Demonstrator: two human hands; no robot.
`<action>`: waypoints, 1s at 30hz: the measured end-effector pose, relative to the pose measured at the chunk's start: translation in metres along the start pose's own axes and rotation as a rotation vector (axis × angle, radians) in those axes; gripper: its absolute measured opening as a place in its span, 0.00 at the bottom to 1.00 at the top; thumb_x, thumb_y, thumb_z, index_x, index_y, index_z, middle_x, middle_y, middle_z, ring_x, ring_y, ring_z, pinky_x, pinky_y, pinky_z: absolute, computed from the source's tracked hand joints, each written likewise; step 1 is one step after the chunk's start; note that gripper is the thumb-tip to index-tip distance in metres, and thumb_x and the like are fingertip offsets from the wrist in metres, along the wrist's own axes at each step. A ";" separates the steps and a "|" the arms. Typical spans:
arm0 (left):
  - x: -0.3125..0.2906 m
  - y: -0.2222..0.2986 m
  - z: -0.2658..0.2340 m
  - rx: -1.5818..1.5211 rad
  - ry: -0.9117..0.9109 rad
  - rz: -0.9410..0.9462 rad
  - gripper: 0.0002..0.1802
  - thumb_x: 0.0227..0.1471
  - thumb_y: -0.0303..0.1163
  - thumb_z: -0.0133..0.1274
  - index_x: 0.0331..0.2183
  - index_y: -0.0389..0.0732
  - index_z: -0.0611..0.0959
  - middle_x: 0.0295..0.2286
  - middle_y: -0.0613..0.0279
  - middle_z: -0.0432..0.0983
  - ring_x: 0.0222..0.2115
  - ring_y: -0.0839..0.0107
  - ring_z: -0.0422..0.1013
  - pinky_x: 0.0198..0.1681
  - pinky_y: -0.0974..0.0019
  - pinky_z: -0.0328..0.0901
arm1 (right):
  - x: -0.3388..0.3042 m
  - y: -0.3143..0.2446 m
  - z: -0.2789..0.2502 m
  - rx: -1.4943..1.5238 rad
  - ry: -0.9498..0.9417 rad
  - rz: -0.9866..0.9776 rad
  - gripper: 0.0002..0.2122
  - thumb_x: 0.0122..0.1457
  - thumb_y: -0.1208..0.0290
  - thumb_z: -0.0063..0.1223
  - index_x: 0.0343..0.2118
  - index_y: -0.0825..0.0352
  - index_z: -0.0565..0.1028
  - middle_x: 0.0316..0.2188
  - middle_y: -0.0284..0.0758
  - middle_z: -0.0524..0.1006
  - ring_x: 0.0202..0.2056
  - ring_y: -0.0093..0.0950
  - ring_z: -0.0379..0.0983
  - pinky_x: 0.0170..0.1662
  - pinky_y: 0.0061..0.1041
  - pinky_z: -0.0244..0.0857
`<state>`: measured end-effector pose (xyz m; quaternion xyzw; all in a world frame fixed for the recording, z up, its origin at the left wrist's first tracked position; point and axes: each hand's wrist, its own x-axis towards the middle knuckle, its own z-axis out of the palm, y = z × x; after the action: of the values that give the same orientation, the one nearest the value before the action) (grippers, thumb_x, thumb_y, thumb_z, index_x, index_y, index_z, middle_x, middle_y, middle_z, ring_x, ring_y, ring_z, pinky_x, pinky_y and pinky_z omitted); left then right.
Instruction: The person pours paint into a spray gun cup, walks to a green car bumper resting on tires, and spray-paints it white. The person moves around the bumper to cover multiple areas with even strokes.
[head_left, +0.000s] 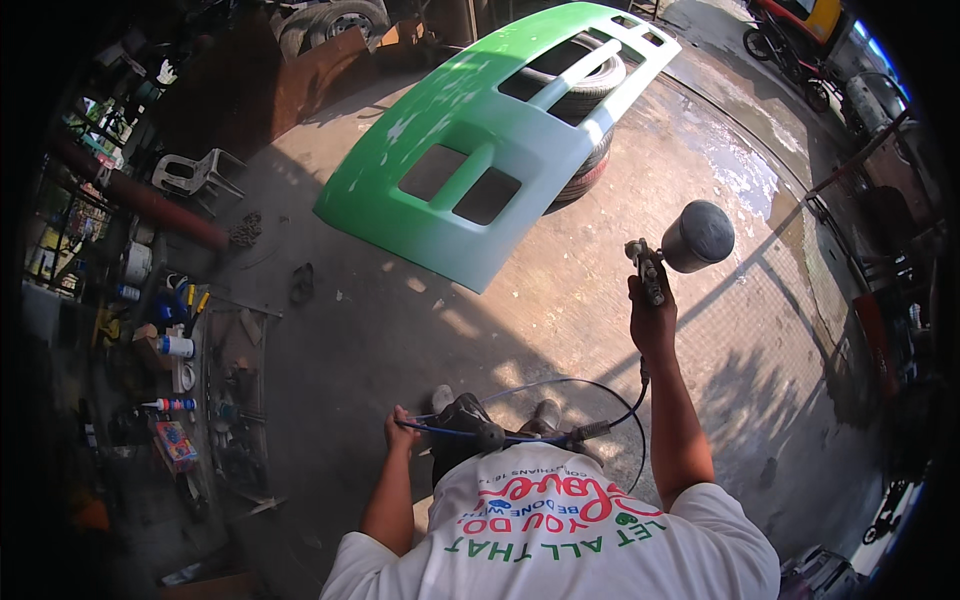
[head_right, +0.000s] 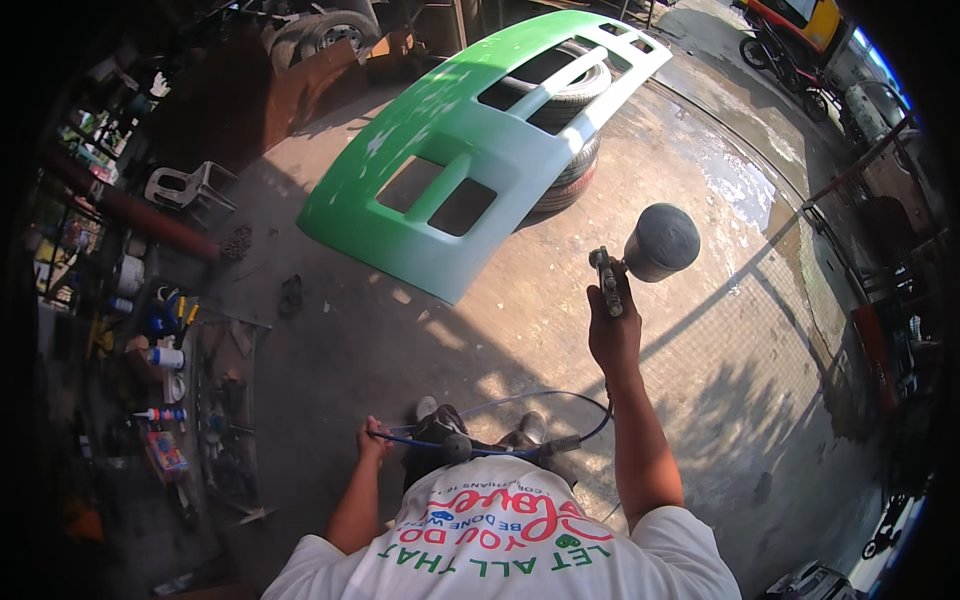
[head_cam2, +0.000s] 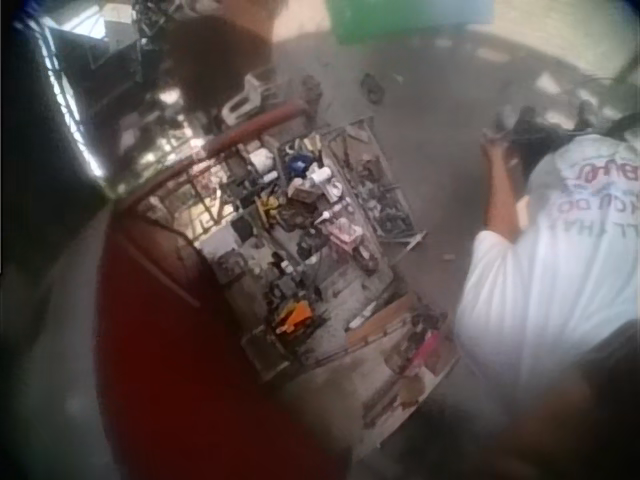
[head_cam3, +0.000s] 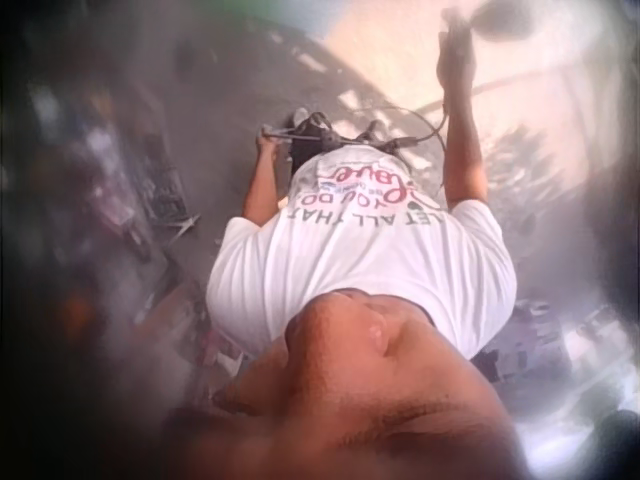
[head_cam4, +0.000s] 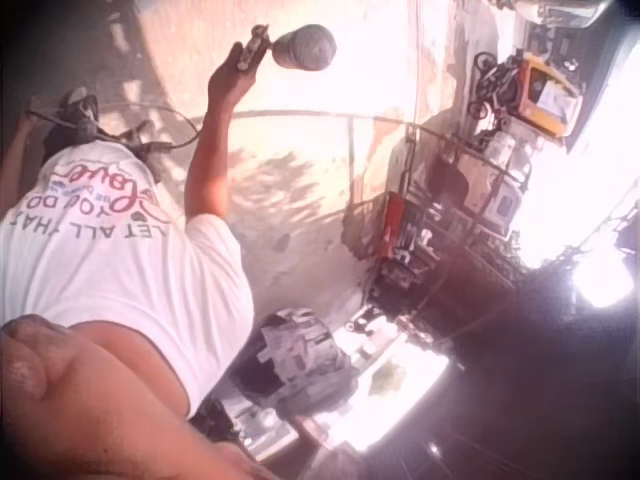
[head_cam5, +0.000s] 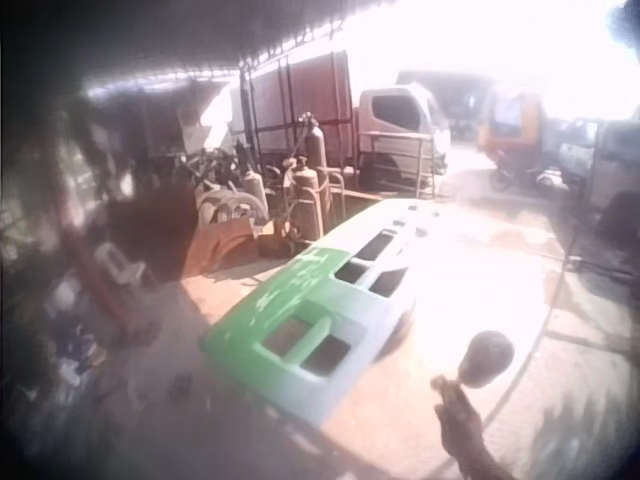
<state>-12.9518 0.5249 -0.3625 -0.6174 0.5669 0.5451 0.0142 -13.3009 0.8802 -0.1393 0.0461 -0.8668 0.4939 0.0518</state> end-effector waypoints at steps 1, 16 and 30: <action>0.022 -0.005 -0.023 -0.144 0.057 0.088 0.27 0.66 0.55 0.40 0.40 0.39 0.77 0.31 0.60 0.75 0.31 0.73 0.74 0.32 0.67 0.70 | -0.026 -0.003 0.015 0.090 0.059 0.026 0.22 0.66 0.68 0.52 0.62 0.64 0.67 0.36 0.35 0.75 0.36 0.27 0.72 0.38 0.25 0.65; 0.258 0.142 -0.485 -0.265 0.327 0.790 0.22 0.69 0.49 0.37 0.42 0.39 0.75 0.39 0.63 0.75 0.41 0.72 0.73 0.43 0.67 0.65 | -0.319 -0.104 0.413 0.129 0.557 0.276 0.22 0.67 0.70 0.51 0.62 0.67 0.62 0.52 0.48 0.74 0.51 0.36 0.74 0.54 0.31 0.65; 0.277 0.165 -0.588 -0.348 0.241 0.753 0.15 0.68 0.44 0.39 0.35 0.43 0.70 0.39 0.65 0.72 0.41 0.73 0.70 0.42 0.67 0.62 | -0.310 -0.300 0.732 0.177 0.034 0.287 0.24 0.66 0.67 0.50 0.63 0.57 0.60 0.52 0.51 0.74 0.48 0.57 0.72 0.44 0.46 0.68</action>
<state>-12.7487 -0.0977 -0.2165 -0.4198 0.6500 0.5238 -0.3562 -12.9865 0.1060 -0.2966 -0.0821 -0.8165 0.5714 -0.0088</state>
